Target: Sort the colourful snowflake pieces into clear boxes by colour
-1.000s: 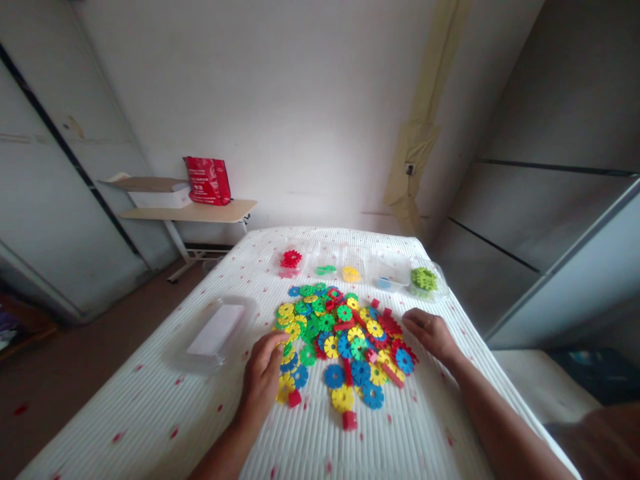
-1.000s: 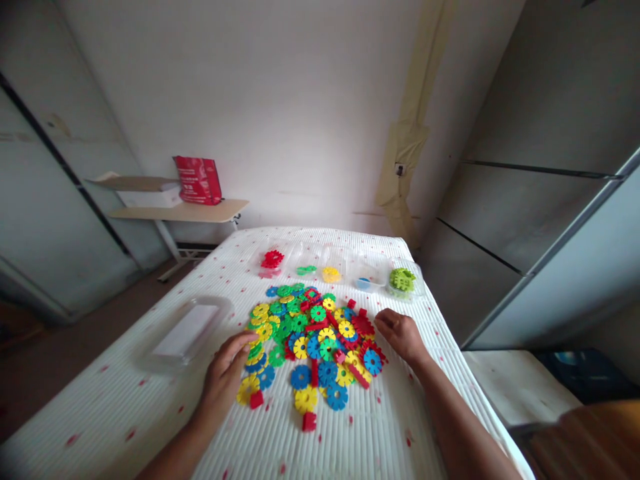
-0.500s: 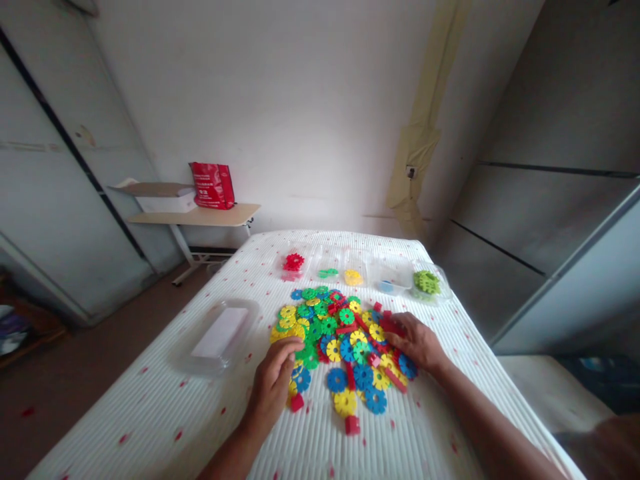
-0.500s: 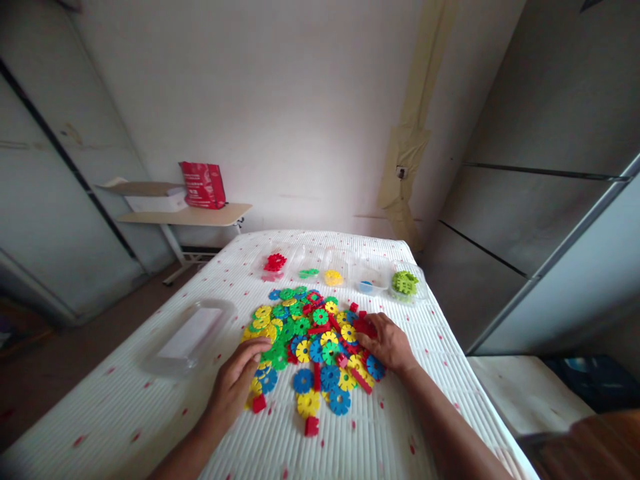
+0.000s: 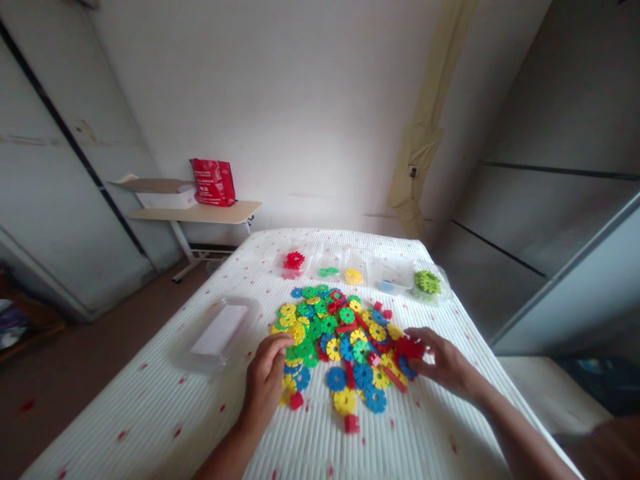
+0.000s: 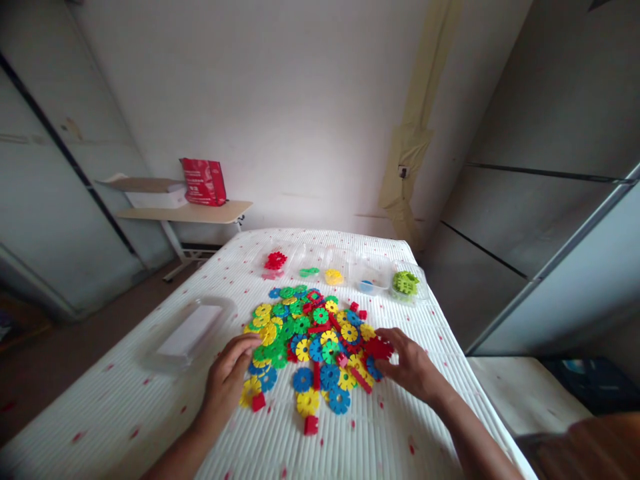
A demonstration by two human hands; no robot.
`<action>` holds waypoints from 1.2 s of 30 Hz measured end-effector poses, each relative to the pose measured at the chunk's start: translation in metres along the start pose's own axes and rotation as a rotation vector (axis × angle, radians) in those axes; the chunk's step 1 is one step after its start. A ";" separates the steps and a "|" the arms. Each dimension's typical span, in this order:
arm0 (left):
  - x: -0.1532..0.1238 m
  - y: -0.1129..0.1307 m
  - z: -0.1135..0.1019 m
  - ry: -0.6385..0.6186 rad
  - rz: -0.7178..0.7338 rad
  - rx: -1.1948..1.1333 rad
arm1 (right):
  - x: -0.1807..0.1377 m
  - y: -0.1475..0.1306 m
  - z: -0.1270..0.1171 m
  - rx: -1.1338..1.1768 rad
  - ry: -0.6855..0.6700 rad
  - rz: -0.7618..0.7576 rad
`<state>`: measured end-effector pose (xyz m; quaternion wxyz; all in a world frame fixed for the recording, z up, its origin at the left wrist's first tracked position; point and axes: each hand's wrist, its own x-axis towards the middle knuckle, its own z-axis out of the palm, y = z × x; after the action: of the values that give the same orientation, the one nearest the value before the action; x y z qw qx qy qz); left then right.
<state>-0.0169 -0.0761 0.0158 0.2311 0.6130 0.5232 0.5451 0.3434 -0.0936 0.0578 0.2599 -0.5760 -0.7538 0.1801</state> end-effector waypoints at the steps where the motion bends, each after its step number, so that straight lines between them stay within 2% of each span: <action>1: 0.000 0.001 0.000 -0.004 0.006 0.000 | -0.006 0.000 0.005 -0.033 0.002 -0.030; 6: 0.000 0.003 0.000 -0.010 0.034 0.004 | -0.021 -0.004 0.024 -0.178 0.094 -0.122; 10: 0.000 0.002 0.000 -0.014 0.039 0.013 | -0.015 -0.011 0.019 -0.177 0.088 -0.144; 15: 0.000 0.003 0.001 0.000 0.046 0.001 | 0.015 -0.036 0.019 -0.166 0.084 -0.209; 20: 0.000 -0.002 0.001 0.008 0.068 0.014 | 0.059 -0.077 0.045 -0.078 0.104 -0.332; 23: 0.000 -0.006 0.001 0.006 0.080 0.016 | 0.072 -0.086 0.055 -0.032 0.153 -0.393; 26: 0.000 -0.008 0.002 -0.007 0.098 0.034 | 0.072 -0.079 0.054 -0.040 0.201 -0.390; 31: -0.002 -0.006 0.004 -0.016 0.163 0.149 | 0.062 -0.047 0.042 -0.122 0.265 -0.350; 36: 0.008 0.005 0.006 -0.171 0.250 0.454 | 0.053 -0.007 0.032 -0.298 0.322 -0.341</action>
<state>-0.0109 -0.0688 0.0214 0.0622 0.7526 0.5309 0.3846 0.3082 -0.0438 0.0461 0.3154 -0.4938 -0.8070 -0.0732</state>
